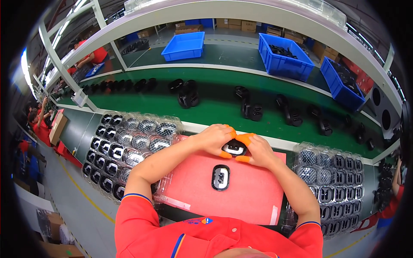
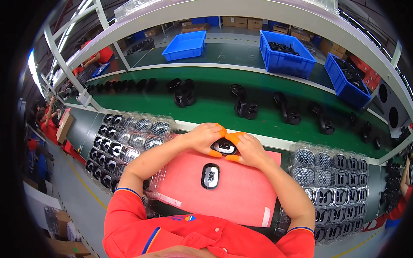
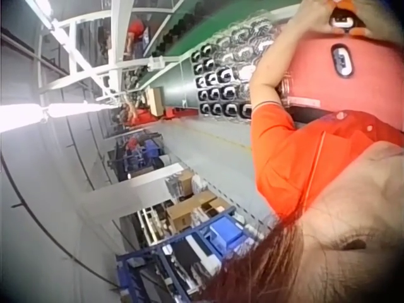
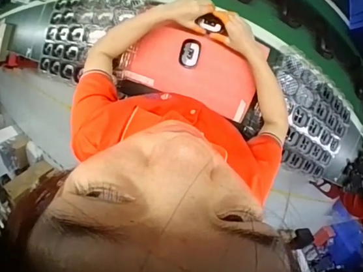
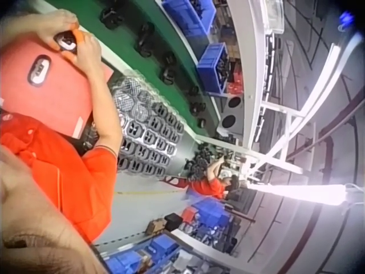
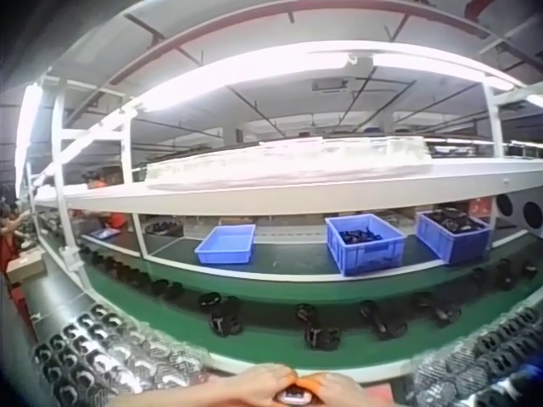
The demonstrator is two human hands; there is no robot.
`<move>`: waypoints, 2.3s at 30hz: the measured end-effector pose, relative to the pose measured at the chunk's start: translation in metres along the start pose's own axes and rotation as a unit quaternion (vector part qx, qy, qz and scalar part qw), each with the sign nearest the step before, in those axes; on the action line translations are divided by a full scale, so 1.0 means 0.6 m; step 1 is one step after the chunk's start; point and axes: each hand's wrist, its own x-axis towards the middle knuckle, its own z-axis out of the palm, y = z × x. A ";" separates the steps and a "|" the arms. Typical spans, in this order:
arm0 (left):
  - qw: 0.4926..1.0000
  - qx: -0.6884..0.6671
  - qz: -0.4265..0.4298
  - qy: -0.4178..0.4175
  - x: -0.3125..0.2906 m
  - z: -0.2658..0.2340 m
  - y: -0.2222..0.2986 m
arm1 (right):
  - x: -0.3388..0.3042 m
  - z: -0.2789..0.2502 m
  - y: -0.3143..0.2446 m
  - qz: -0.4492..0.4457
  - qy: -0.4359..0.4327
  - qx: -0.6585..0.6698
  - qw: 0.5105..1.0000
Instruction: The person assembles plastic components by hand, taking them from trays and fitting them together on a production line.
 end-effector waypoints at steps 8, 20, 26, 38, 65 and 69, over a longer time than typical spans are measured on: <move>1.000 0.004 -0.024 -0.007 0.007 0.001 0.010 | 0.002 0.000 0.001 0.025 0.017 0.060 0.998; 0.994 -0.073 0.020 -0.079 -0.002 0.008 0.008 | 0.006 0.008 -0.010 0.031 -0.064 0.045 0.996; 0.997 0.015 0.061 -0.047 -0.004 0.038 -0.009 | -0.018 0.049 -0.009 0.041 -0.008 0.084 0.996; 0.996 0.063 0.052 -0.043 0.005 0.060 -0.012 | -0.022 0.040 -0.007 0.002 0.001 0.002 1.000; 0.947 0.262 -0.175 -0.067 -0.136 -0.058 0.128 | -0.288 -0.096 -0.072 0.110 -0.028 -0.361 0.926; 0.949 0.249 -0.172 -0.092 -0.131 -0.082 0.153 | -0.315 -0.125 -0.093 0.132 0.048 -0.332 0.933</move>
